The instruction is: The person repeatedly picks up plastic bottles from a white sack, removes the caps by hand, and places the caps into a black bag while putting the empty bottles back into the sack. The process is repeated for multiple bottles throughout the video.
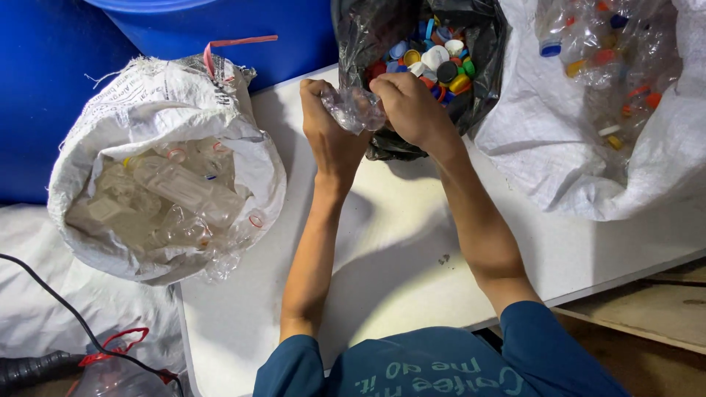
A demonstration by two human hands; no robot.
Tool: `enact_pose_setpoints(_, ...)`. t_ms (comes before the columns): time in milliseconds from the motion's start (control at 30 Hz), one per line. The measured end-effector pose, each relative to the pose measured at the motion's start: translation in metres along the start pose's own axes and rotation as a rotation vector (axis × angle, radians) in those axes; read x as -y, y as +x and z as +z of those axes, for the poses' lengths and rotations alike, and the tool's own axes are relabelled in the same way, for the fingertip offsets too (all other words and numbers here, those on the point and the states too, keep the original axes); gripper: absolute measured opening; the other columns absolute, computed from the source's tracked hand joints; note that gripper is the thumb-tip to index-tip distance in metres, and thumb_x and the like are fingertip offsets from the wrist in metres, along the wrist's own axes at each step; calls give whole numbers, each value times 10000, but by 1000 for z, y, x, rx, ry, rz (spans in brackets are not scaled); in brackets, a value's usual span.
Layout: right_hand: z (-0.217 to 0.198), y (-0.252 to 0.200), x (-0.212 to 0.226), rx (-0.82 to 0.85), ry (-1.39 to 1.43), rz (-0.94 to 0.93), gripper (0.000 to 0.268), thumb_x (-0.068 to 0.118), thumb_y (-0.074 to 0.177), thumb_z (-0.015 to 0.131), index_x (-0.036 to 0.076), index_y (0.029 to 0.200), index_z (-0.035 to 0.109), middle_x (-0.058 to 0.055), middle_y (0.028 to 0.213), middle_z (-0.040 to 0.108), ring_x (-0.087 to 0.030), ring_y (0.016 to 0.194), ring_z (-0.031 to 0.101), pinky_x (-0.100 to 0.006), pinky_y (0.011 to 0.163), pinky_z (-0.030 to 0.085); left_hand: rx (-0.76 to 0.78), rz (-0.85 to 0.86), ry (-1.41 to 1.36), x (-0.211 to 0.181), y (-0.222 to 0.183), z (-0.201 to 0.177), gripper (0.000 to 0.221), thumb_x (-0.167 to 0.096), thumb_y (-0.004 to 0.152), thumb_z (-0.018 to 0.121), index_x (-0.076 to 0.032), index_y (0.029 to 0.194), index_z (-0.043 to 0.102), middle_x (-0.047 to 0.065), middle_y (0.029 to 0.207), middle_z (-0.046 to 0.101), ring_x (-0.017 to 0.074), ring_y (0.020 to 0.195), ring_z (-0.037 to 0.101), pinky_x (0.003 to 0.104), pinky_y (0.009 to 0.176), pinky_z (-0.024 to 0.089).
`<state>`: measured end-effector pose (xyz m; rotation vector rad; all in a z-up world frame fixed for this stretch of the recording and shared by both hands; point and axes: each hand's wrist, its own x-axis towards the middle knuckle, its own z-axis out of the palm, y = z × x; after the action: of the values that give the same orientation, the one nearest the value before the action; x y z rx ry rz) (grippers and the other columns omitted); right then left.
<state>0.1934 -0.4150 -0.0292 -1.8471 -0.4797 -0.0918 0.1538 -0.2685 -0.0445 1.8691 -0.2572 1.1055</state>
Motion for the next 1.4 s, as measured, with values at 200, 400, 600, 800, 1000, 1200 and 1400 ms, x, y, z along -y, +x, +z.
enact_pose_setpoints(200, -11, -13, 22, 50, -136, -29, 554, 487, 1092, 463, -2, 865, 587, -83, 679, 540, -204, 647, 524, -367, 636, 417, 91, 70, -111, -10, 17, -16, 326, 5, 937, 731, 22, 1197, 535, 140, 1023, 636, 246, 851, 680, 334, 786, 569)
enact_pose_setpoints(400, -34, -22, 80, 45, -295, -667, 611, 533, 1018, 698, -43, 877, 550, -166, 873, 547, -268, 774, 548, -370, 711, 448, 624, -635, -811, 33, 9, -21, 208, -69, 897, 650, 33, 1071, 600, 80, 781, 634, 144, 558, 567, 274, 478, 470)
enact_pose_setpoints(600, -25, -8, 68, 496, 540, -630, 474, 361, 1027, 740, -67, 994, 537, -173, 1019, 601, -250, 927, 642, -350, 842, 547, 1128, -1173, -1410, 30, -9, -3, 382, -246, 792, 616, 67, 1010, 634, 162, 789, 706, 134, 380, 484, 244, 288, 339)
enact_pose_setpoints(800, -24, -20, 36, 417, 563, -350, 332, 118, 924, 705, 16, 671, 517, -95, 603, 524, -138, 484, 522, -248, 496, 413, 1327, -1144, -1428, 36, -29, 12, 314, -175, 887, 633, 81, 1068, 648, 55, 677, 532, 105, 472, 430, 235, 363, 292)
enact_pose_setpoints(1000, -15, -9, 25, 100, 795, -262, 410, 69, 1035, 578, 50, 665, 402, -70, 573, 429, -157, 492, 472, -287, 515, 369, 1062, -729, -781, -17, 3, -1, 215, -186, 873, 767, -13, 879, 638, -7, 616, 519, 79, 488, 440, 266, 443, 340)
enact_pose_setpoints(1200, -11, -5, 20, 1, 694, -266, 413, 68, 1036, 573, 43, 665, 395, -49, 606, 409, -122, 474, 421, -279, 496, 351, 905, -475, -545, 5, -19, 21, 260, -186, 879, 747, 35, 819, 624, 18, 678, 603, 92, 616, 521, 308, 541, 450)
enact_pose_setpoints(1400, -1, 4, 2, -200, 733, -221, 405, 43, 1042, 607, 55, 685, 417, -20, 617, 415, -89, 471, 392, -262, 483, 333, 570, -175, -212, -4, -21, 26, 313, -163, 839, 750, 72, 1009, 634, 284, 837, 690, 425, 800, 705, 448, 661, 557)
